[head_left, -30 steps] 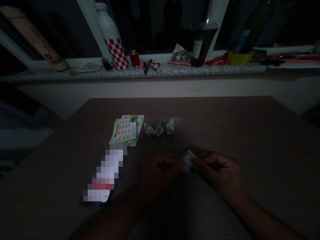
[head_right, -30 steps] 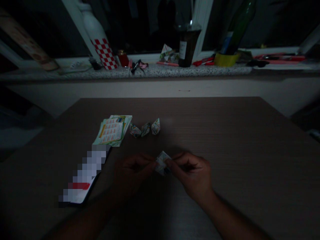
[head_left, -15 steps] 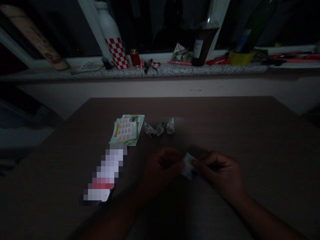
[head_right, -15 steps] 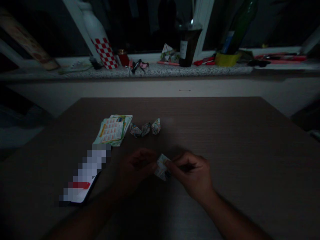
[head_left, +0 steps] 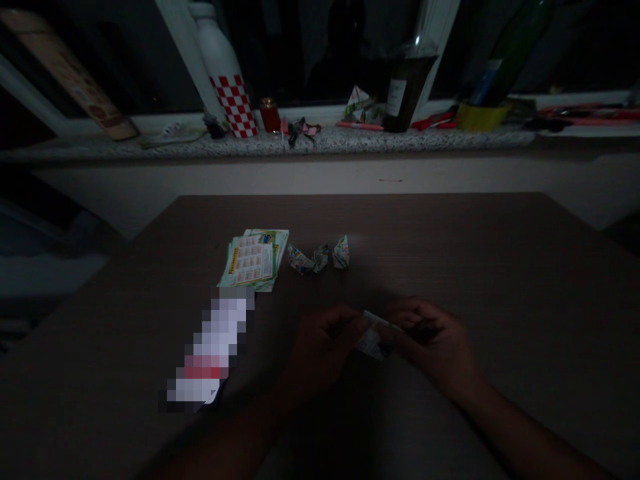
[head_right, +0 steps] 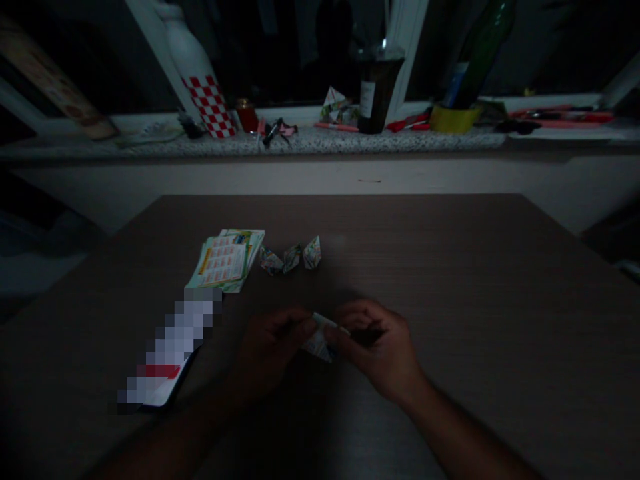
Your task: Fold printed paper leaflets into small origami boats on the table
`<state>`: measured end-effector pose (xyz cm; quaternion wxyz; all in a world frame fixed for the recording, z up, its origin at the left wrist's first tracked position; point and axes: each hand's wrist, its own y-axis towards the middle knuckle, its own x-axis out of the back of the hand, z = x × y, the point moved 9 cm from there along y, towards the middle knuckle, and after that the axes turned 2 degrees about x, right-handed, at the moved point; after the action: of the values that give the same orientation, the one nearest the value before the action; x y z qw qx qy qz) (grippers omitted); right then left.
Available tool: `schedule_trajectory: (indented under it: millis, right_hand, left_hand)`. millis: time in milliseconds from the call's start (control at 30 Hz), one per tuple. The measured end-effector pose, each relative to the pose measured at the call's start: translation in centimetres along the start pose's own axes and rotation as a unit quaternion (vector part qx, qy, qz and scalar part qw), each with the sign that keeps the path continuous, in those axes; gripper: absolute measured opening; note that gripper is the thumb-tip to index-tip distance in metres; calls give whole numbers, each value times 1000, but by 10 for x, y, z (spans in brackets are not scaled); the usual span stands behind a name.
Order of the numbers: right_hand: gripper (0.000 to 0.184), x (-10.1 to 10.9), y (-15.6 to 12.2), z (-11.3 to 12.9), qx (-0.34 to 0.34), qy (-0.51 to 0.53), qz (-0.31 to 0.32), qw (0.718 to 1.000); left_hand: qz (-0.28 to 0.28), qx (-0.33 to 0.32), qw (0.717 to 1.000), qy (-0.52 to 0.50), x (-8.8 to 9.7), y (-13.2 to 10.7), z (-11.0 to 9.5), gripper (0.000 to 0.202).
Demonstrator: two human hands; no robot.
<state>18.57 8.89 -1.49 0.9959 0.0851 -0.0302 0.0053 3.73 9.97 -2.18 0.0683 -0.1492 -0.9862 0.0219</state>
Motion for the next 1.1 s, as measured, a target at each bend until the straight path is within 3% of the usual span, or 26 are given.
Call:
schedule_trajectory:
  millis: [167, 433, 733, 933, 1100]
  right_hand:
    - [13, -14, -1, -2, -3, -59, 76, 995]
    - [22, -12, -2, -1, -14, -25, 61, 998]
    - [29, -16, -5, -8, -49, 18, 100, 994]
    - [37, -11, -4, -5, -35, -4, 90, 995]
    - [37, -10, -2, -4, -41, 25, 83, 995]
  left_hand:
    - [-18, -15, 1000, 20, 3, -2, -4, 21]
    - [-19, -28, 999, 39, 1, -2, -7, 19]
    - [-25, 14, 1000, -12, 4, -2, 0, 23]
    - [-4, 50, 996, -73, 2, -1, 9, 21]
    - [57, 79, 992, -83, -8, 2, 15, 18]
